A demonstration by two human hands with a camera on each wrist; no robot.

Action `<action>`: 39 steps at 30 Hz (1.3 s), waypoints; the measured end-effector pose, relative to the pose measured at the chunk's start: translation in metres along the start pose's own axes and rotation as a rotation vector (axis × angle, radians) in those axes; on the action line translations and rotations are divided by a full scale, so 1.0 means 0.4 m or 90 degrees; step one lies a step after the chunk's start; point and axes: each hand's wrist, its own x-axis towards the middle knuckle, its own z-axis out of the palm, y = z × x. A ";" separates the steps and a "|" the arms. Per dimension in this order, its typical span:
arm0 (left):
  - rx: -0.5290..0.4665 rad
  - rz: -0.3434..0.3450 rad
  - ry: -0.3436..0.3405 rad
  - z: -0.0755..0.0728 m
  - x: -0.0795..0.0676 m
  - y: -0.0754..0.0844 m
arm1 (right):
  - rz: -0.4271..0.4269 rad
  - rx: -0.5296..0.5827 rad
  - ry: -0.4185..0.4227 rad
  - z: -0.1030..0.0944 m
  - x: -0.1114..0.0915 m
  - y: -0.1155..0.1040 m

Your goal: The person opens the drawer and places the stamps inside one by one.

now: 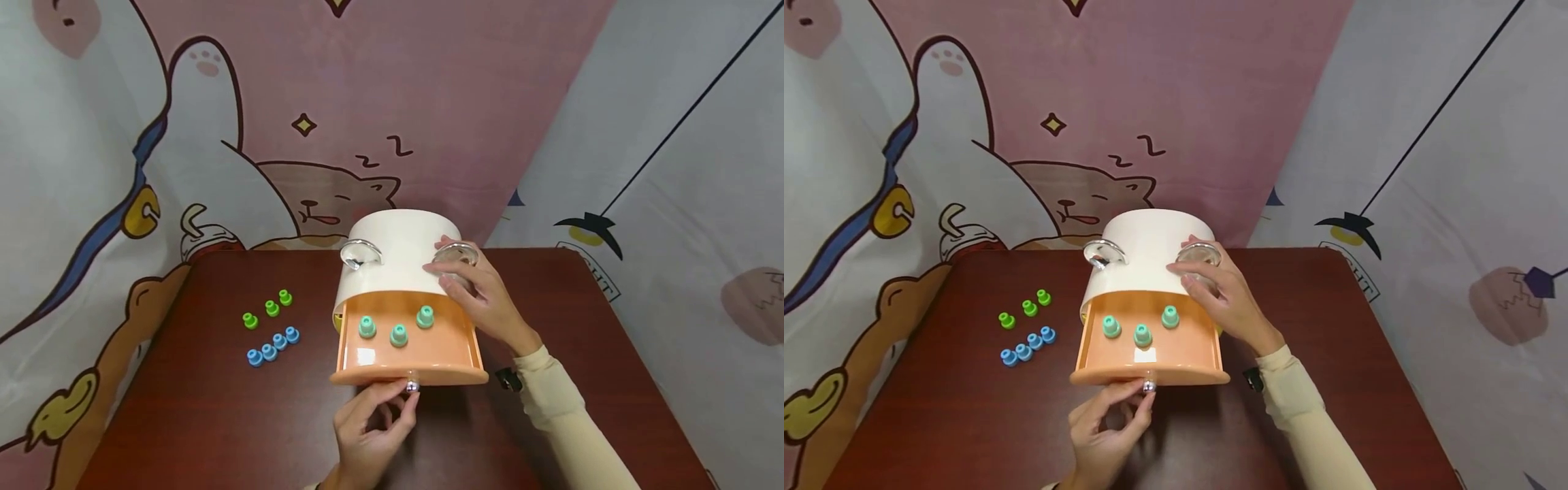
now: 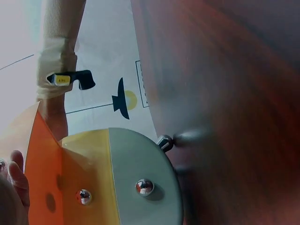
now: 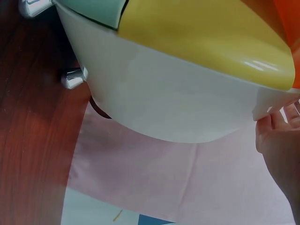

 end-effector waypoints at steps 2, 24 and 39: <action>0.000 -0.012 0.001 -0.001 0.004 -0.011 | -0.009 -0.002 -0.001 0.001 -0.001 0.021; 0.016 -0.124 0.016 0.006 0.058 -0.124 | 0.060 -0.039 -0.101 0.005 -0.038 0.085; 0.023 -0.134 0.027 0.039 0.079 -0.161 | 0.058 -0.067 -0.037 0.017 -0.059 0.068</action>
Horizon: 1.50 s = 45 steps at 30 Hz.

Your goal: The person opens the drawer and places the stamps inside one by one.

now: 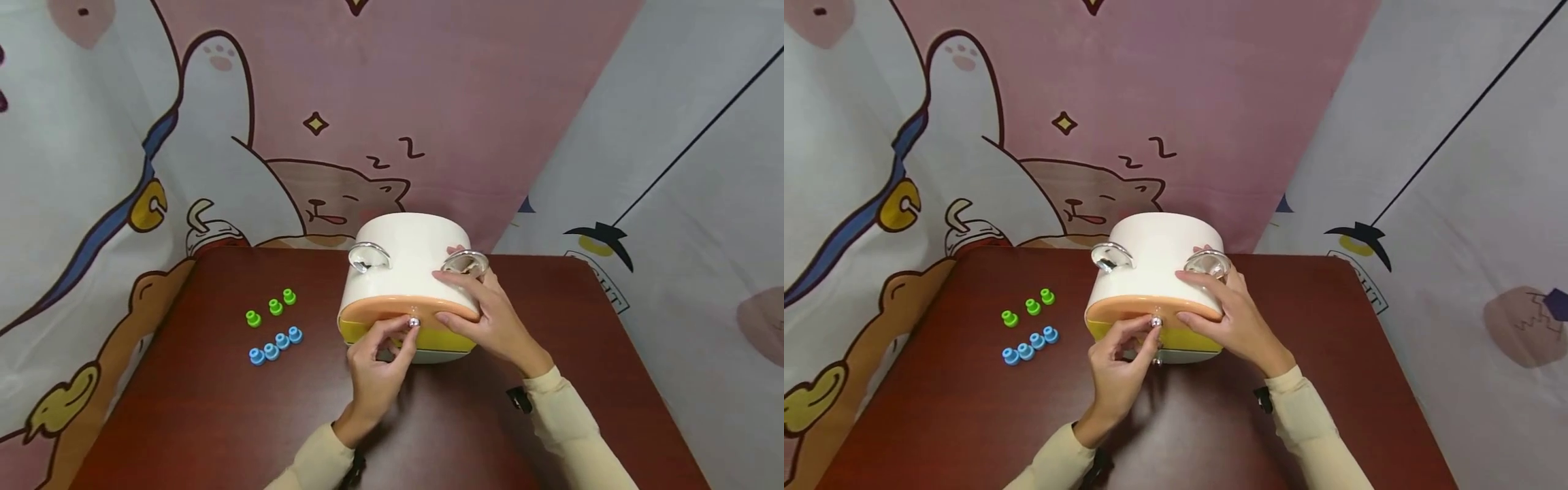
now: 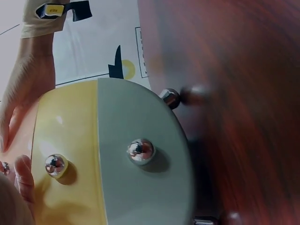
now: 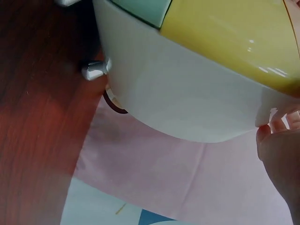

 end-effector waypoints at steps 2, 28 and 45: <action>-0.005 0.004 -0.006 0.005 -0.004 -0.004 | 0.004 0.010 0.008 -0.008 0.001 -0.024; 0.088 -0.161 0.049 0.029 -0.124 -0.046 | 0.006 0.041 0.023 0.004 0.016 -0.058; 0.113 -0.067 0.028 0.007 -0.141 -0.028 | 0.027 0.043 0.018 0.001 0.006 -0.043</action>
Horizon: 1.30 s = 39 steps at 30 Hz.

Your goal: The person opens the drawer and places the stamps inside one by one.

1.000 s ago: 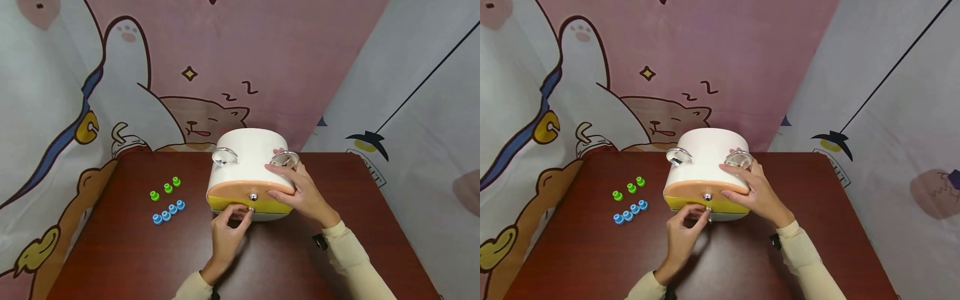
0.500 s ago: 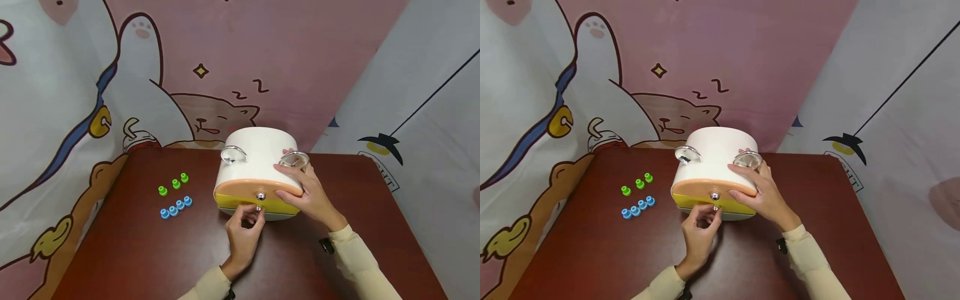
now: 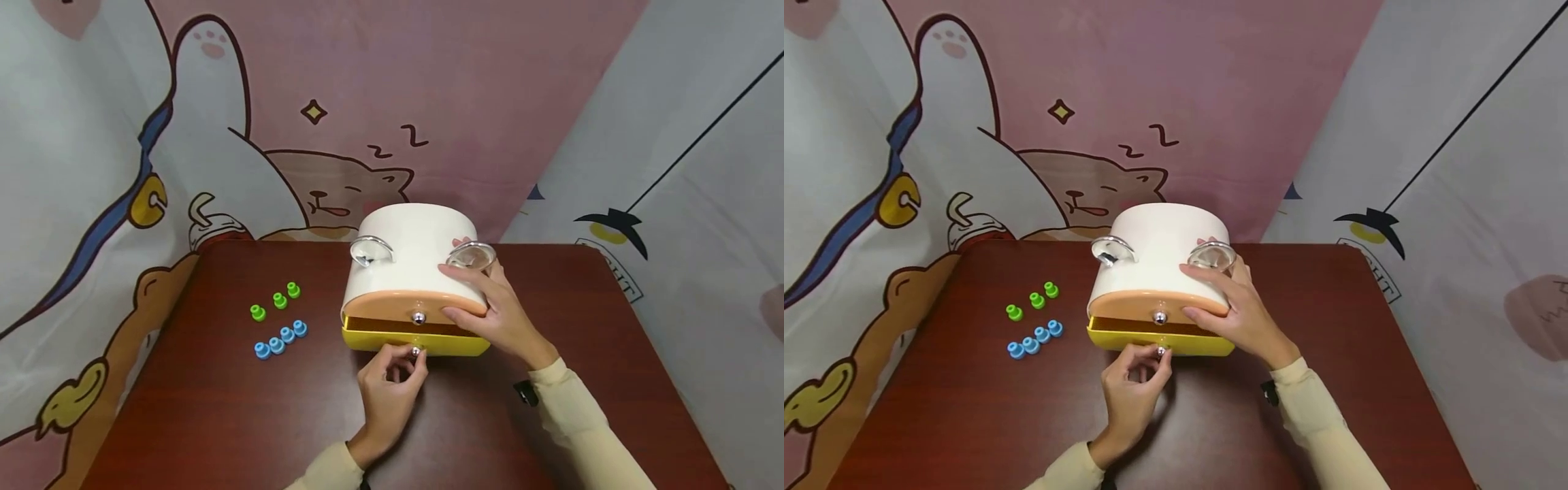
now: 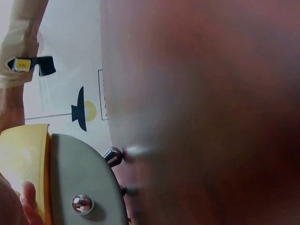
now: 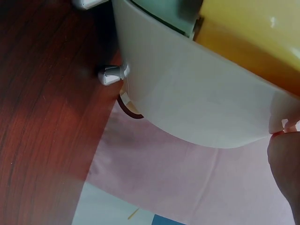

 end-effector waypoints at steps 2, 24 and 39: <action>0.007 0.014 -0.007 -0.011 -0.009 0.007 | -0.003 -0.002 0.001 0.002 -0.004 0.027; 0.011 0.133 -0.045 -0.088 -0.070 0.096 | 0.008 -0.007 -0.013 0.003 0.005 0.050; 0.029 0.230 -0.045 -0.110 -0.059 0.140 | -0.019 -0.007 -0.010 -0.005 -0.012 0.101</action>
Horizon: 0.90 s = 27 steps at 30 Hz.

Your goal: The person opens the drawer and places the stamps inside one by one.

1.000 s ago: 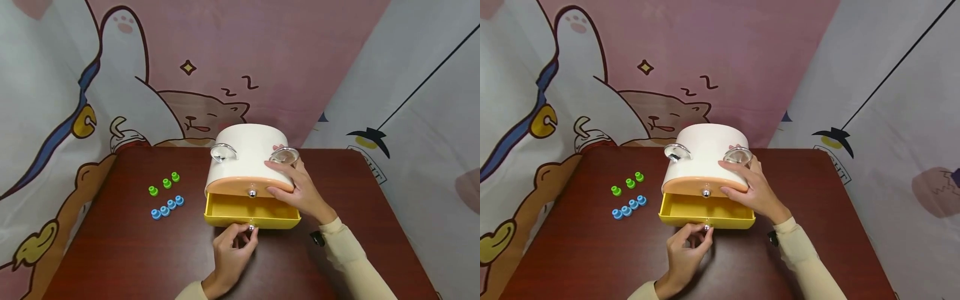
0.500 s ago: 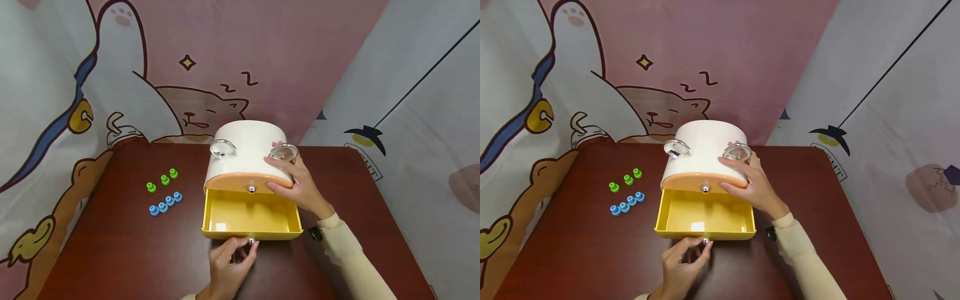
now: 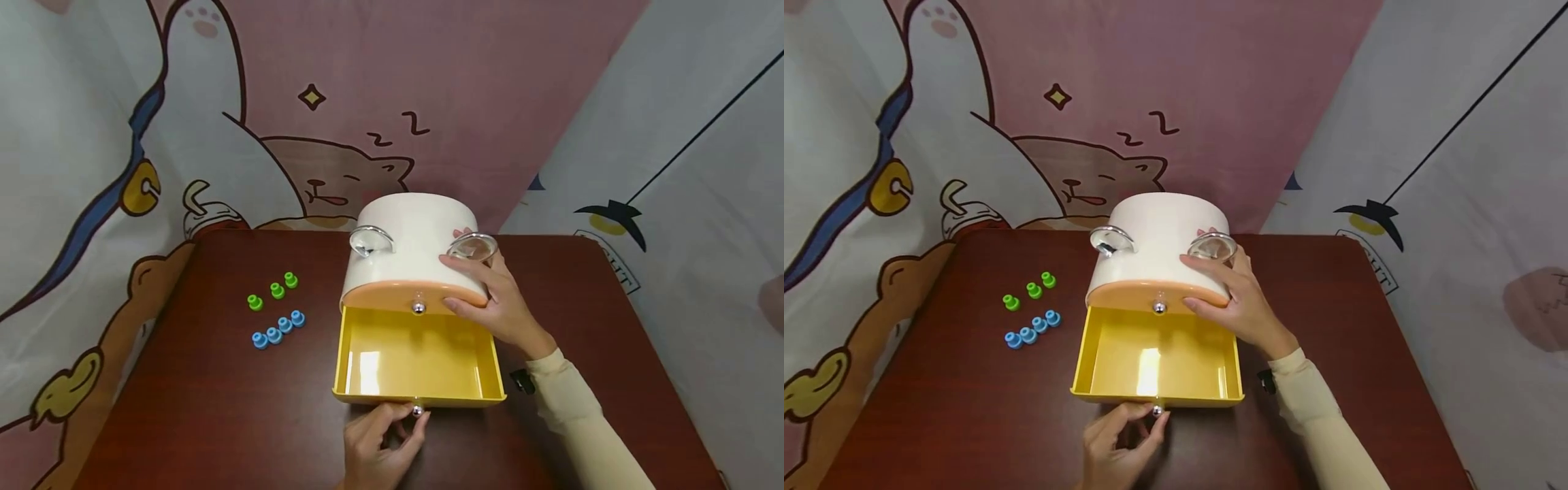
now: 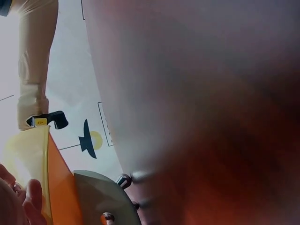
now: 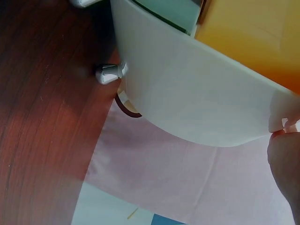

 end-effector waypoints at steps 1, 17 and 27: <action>-0.001 0.008 -0.001 -0.004 0.001 -0.002 | 0.002 -0.003 0.000 0.003 -0.001 -0.001; -0.027 -0.024 0.080 -0.188 0.013 -0.089 | 0.000 0.016 0.000 0.011 0.006 -0.007; 0.267 -0.443 0.026 -0.389 0.047 -0.290 | -0.012 0.027 0.008 0.010 0.003 0.009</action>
